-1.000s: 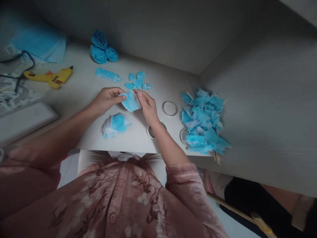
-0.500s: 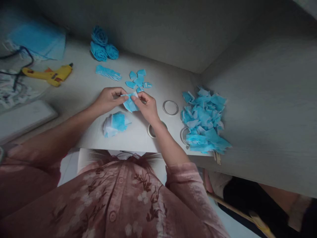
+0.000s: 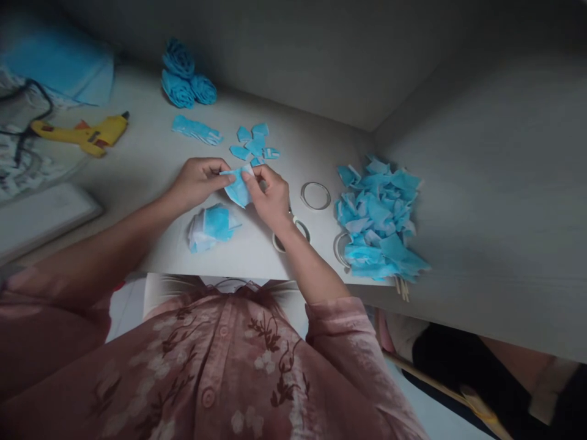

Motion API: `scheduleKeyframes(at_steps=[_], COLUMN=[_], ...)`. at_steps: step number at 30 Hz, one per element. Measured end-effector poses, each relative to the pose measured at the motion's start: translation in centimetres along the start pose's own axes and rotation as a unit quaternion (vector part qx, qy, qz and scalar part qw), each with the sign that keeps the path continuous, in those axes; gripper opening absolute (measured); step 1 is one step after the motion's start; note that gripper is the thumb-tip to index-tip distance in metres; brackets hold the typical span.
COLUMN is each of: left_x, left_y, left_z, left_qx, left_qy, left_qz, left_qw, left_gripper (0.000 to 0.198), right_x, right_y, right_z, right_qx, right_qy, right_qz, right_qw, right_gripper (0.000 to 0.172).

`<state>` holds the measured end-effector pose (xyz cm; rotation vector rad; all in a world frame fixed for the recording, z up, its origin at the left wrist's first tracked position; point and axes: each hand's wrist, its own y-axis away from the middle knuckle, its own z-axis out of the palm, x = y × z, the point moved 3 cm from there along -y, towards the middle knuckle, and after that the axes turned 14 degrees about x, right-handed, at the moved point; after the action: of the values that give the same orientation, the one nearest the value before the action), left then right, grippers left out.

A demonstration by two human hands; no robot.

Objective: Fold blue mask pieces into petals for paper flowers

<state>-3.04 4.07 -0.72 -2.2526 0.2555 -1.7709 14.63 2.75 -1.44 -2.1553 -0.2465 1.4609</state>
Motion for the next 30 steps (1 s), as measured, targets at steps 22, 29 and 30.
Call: scheduleKeyframes(at_steps=[22,29,30], left_x=[-0.2,1.7,1.7], left_y=[-0.8,-0.2,-0.1], left_z=[-0.8,-1.2,-1.0], left_qx=[0.041,0.103,0.088], left_qy=[0.085,-0.092,-0.105], left_qz=[0.018,0.248,0.261], left_qw=[0.995,0.959,0.956], left_gripper=[0.023,0.009,0.007], right_x=[1.5,0.6,0.3], right_y=[-1.1,-0.7,-0.6], right_z=[-0.6,-0.3,-0.3], right_qx=[0.046,0.008,0.001], right_qy=[-0.119,-0.059,-0.057], right_qz=[0.093,0.062,0.058], right_qw=[0.987,0.996,0.997], right_gripper=[0.048,0.043,0.043])
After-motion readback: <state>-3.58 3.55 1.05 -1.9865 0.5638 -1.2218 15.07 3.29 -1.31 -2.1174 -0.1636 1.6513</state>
